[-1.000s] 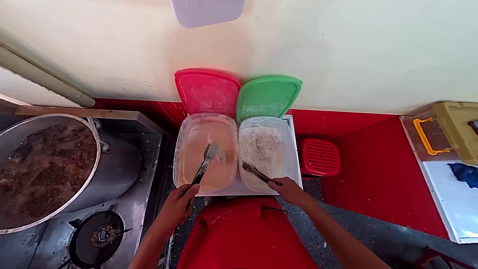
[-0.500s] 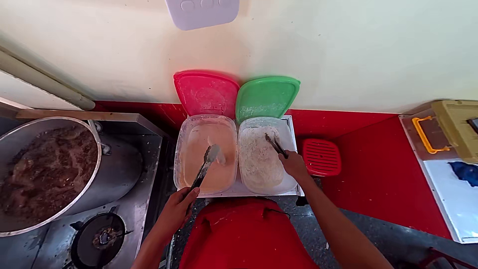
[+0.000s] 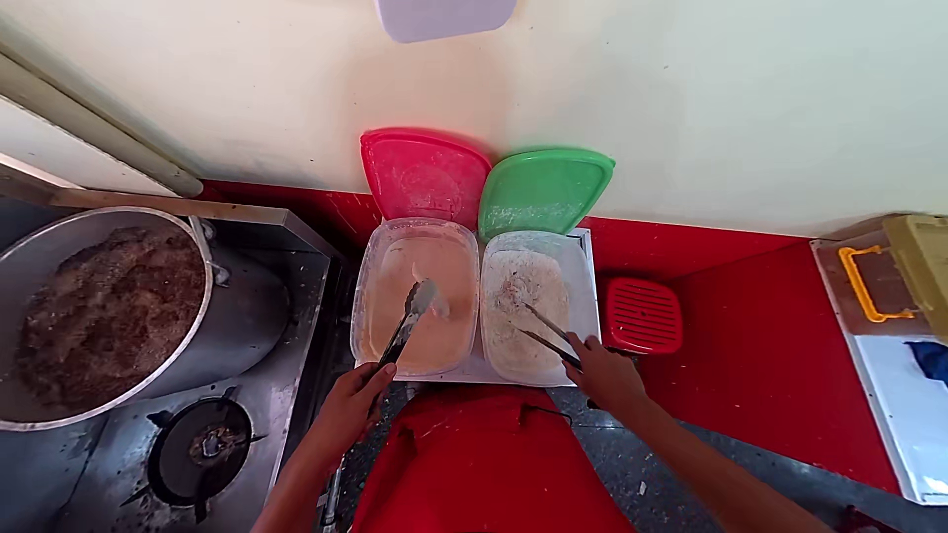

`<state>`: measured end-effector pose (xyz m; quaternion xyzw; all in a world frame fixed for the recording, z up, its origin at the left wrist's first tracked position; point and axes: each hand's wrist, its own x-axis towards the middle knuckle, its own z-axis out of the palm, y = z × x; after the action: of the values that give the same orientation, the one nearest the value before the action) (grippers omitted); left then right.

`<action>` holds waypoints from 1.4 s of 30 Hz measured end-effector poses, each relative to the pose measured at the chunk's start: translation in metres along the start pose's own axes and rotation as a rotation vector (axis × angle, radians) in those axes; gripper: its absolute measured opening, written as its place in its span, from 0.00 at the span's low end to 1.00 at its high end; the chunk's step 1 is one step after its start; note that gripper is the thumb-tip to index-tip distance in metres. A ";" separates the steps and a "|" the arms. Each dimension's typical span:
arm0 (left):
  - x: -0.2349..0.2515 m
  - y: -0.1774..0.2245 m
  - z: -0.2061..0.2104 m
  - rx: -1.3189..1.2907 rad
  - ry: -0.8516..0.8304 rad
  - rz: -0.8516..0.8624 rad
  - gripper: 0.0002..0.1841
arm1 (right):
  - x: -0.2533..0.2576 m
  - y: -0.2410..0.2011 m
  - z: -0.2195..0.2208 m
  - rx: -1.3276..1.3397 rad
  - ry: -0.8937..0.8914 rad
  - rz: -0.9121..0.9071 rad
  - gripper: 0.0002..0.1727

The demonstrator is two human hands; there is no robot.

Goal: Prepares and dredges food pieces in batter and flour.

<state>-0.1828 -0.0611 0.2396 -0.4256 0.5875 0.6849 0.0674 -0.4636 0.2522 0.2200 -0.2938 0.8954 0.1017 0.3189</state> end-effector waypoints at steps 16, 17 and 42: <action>-0.010 0.003 0.000 -0.018 0.036 0.072 0.18 | 0.010 0.058 -0.001 0.576 0.231 -0.049 0.24; -0.010 0.009 -0.001 0.007 0.036 0.085 0.18 | 0.005 0.062 0.004 0.636 0.265 -0.031 0.24; 0.098 0.110 0.124 1.059 -0.034 0.100 0.22 | -0.074 0.074 -0.016 1.392 0.378 0.003 0.23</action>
<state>-0.3718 -0.0272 0.2500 -0.2937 0.8712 0.3039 0.2497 -0.4689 0.3399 0.2787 -0.0338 0.7928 -0.5446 0.2715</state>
